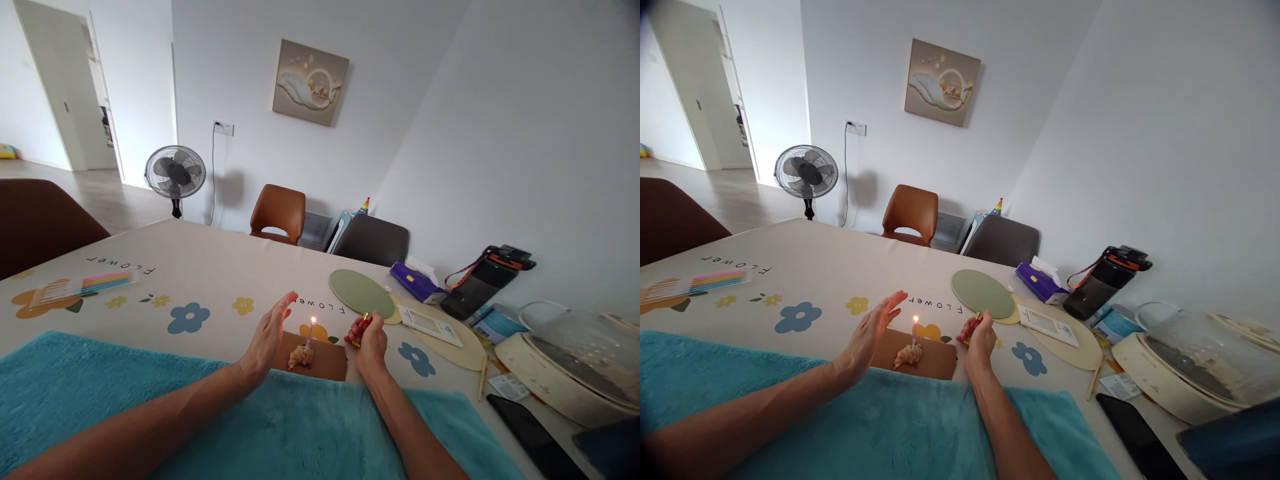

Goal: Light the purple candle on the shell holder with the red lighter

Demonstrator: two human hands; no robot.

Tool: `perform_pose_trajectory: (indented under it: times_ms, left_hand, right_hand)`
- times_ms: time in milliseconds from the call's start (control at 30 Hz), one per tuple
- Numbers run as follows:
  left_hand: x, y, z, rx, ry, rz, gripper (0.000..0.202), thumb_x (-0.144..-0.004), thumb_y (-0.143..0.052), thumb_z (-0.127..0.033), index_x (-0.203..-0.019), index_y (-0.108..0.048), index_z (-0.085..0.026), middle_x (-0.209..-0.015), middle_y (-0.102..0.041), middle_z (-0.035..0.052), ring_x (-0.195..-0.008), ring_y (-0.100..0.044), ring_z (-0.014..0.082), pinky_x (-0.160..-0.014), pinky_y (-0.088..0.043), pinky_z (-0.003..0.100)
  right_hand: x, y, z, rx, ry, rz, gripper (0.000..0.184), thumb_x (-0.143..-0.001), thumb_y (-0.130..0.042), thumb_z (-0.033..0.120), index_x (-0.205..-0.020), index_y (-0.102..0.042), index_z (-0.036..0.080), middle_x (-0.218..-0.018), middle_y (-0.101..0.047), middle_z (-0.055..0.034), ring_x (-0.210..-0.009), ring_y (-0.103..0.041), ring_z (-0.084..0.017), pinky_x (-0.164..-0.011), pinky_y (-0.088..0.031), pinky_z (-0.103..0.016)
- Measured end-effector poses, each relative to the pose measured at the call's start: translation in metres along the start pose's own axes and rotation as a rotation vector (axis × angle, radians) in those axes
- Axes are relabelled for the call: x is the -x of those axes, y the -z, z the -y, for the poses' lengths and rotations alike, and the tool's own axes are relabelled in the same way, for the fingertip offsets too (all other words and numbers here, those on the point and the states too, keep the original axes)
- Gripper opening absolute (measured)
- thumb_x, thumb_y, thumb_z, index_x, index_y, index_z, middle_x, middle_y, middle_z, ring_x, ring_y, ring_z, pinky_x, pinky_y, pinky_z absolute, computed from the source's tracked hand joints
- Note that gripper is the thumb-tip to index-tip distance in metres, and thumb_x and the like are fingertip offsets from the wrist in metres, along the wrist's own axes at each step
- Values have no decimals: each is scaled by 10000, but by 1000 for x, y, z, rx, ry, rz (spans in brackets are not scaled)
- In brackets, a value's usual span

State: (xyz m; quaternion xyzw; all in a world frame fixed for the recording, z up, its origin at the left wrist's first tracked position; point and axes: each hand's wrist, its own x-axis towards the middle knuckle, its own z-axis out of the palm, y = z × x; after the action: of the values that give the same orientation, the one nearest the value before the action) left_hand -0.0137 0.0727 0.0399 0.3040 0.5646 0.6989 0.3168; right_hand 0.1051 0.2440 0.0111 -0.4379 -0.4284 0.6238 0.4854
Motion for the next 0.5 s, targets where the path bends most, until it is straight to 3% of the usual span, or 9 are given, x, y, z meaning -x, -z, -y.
perform_pose_trajectory:
  times_ms: [500]
  left_hand:
    - [-3,2,6,12,-6,-10,517,-918,-252,-510,-1286,-500,-245,-1430,-426,40,-1323,-366,240,-1102,-287,418]
  right_hand:
    - [-2,0,2,-20,14,-27,368,-811,-402,494,-578,-415,209,-420,-413,46,-338,-380,-96,-360,-376,-226]
